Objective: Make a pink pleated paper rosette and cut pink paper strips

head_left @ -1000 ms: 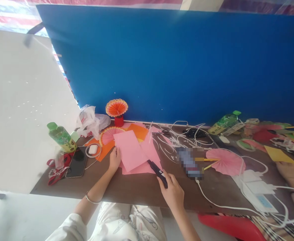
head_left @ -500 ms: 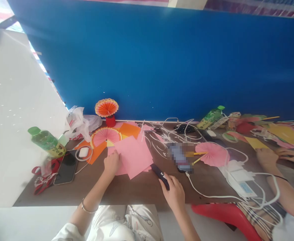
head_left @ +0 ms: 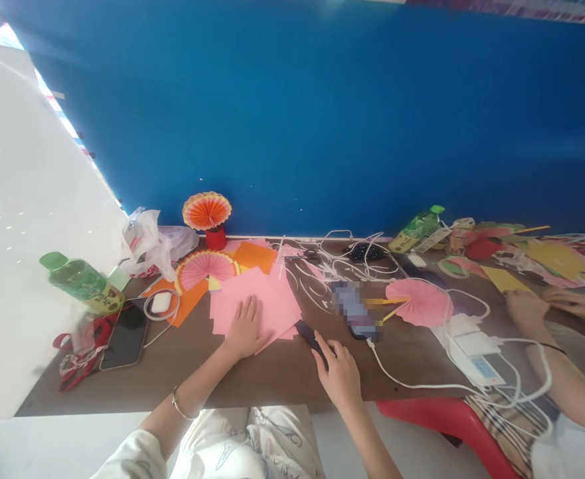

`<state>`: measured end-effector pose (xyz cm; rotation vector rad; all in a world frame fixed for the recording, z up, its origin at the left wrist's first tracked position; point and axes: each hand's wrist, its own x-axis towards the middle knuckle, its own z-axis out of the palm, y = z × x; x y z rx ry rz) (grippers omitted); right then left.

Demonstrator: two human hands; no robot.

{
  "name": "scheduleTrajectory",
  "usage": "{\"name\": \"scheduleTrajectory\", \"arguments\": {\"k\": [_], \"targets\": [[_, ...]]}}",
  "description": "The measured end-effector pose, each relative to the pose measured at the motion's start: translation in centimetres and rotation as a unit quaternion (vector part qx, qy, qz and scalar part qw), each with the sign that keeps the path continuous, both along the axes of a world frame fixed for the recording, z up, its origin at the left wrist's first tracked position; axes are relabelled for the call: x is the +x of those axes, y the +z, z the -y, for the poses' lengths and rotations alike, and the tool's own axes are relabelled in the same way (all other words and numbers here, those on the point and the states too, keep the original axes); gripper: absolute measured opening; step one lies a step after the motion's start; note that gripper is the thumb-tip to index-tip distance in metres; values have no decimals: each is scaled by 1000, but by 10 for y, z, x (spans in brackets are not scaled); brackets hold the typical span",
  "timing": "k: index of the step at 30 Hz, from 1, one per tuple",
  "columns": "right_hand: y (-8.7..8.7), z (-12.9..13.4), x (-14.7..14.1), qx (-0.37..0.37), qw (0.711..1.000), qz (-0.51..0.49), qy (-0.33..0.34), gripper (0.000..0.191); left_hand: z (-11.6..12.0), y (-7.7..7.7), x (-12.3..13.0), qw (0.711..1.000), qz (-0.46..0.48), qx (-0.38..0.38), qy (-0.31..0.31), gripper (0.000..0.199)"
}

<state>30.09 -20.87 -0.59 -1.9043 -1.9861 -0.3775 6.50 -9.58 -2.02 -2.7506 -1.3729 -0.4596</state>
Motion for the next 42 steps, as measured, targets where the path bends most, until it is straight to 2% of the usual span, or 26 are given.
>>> {"name": "scheduleTrajectory", "arguments": {"k": [8, 18, 27, 37, 42], "targets": [[-6, 3, -9, 33, 997, 10, -66, 33, 0, 0, 0, 1000, 4, -15, 4, 77], [1, 5, -15, 23, 994, 8, -109, 33, 1, 4, 0, 1000, 9, -12, 2, 78], [-2, 6, -17, 48, 992, 6, -113, 40, 0, 1, 1, 1000, 7, -18, 3, 78], [0, 7, -19, 38, 991, 15, -130, 38, 0, -1, 1, 1000, 8, -13, 5, 77], [0, 4, -11, 7, 996, 5, -84, 37, -1, -1, 1, 1000, 4, -10, 3, 78]]}}
